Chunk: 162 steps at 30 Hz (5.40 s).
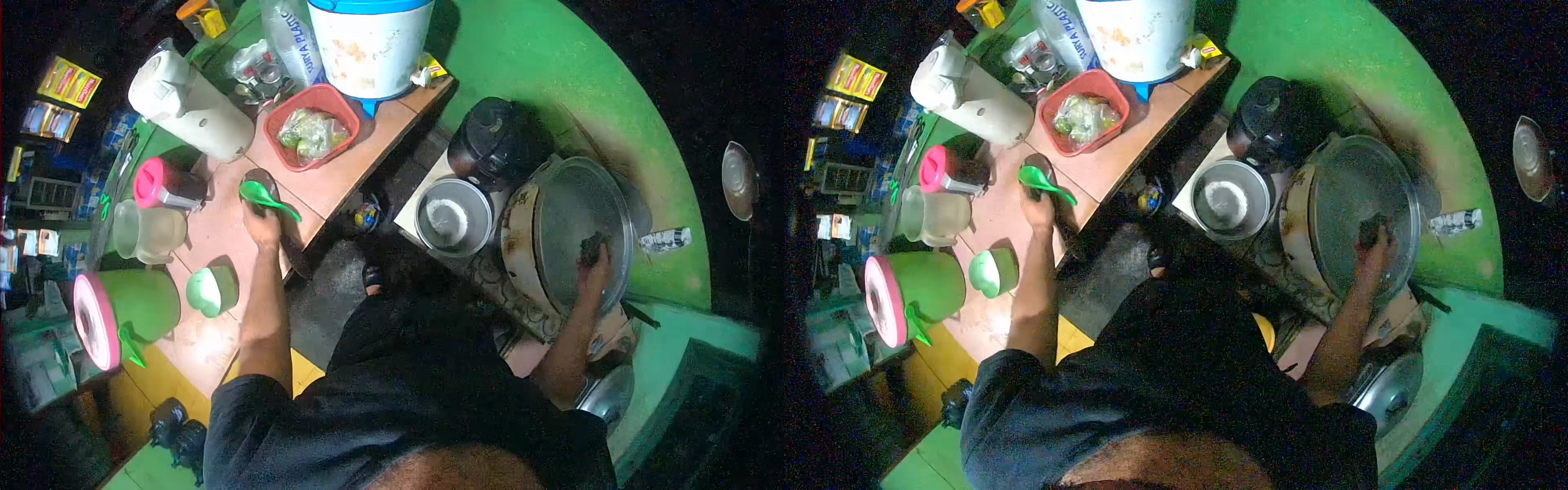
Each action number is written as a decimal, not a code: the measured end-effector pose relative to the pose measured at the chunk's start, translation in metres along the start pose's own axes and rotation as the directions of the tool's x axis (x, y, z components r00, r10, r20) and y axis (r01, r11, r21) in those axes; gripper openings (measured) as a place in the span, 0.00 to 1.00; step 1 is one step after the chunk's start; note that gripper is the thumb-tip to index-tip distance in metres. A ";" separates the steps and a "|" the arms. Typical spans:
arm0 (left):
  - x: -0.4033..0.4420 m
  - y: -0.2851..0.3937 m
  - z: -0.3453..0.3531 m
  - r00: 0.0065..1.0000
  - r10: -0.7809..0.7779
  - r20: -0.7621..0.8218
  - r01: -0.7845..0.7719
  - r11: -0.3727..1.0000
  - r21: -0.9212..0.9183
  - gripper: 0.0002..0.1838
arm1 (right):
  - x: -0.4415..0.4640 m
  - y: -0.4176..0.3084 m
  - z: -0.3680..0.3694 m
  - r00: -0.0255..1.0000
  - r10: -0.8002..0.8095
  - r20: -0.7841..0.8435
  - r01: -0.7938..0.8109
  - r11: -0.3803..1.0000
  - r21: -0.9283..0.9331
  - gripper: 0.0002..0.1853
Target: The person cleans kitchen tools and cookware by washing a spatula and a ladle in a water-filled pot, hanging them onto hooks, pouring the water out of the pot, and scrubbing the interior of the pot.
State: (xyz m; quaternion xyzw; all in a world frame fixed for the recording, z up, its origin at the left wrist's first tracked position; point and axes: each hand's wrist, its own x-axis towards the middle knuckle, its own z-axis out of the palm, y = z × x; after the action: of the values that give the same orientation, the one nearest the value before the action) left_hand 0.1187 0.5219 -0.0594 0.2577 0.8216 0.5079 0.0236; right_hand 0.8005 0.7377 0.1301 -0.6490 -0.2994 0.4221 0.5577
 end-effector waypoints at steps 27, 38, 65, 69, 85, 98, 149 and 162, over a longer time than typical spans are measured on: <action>-0.073 0.132 -0.218 0.927 -0.354 -0.122 0.311 0.910 -0.274 0.27 | -0.305 0.025 0.313 -0.208 0.045 0.977 0.465 0.884 0.058 0.25; -0.020 0.037 -0.250 0.954 0.270 0.127 -0.280 0.663 0.695 0.21 | -0.095 -0.017 0.091 0.829 -0.181 0.529 0.403 0.850 -0.340 0.13; -0.181 0.169 0.055 0.872 0.307 0.381 -0.310 0.949 -0.055 0.33 | 0.187 0.222 -0.052 0.657 -0.465 0.594 0.610 -0.137 -0.781 0.23; -0.266 0.335 0.134 0.536 0.483 0.692 -0.444 0.859 -0.255 0.39 | 0.181 0.197 -0.047 0.699 -0.223 0.680 0.667 -0.141 -0.732 0.22; -0.334 0.470 0.253 -0.220 0.294 0.930 -0.544 0.754 -0.367 0.31 | 0.294 0.200 -0.044 0.944 -0.175 0.279 0.299 0.101 -0.949 0.11; -0.257 0.380 0.152 0.497 0.127 0.858 -0.025 0.991 -0.132 0.13 | 0.274 0.151 -0.024 0.822 0.301 0.484 0.360 0.383 -0.851 0.09; -0.290 0.510 0.209 0.200 0.366 0.909 0.640 0.654 -0.404 0.26 | 0.052 -0.083 -0.002 0.283 -0.637 0.717 0.810 0.559 0.176 0.36; -0.296 0.479 0.236 0.115 0.479 0.870 0.198 0.847 -0.493 0.30 | 0.197 -0.352 -0.141 0.066 -0.998 -0.008 0.689 0.052 -0.723 0.22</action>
State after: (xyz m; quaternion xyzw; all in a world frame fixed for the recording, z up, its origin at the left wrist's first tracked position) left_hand 0.6372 0.7513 0.1659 0.5908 0.4038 0.4004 0.5723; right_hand 1.0454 0.9106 0.4342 -0.5221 -0.5769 -0.3273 0.5362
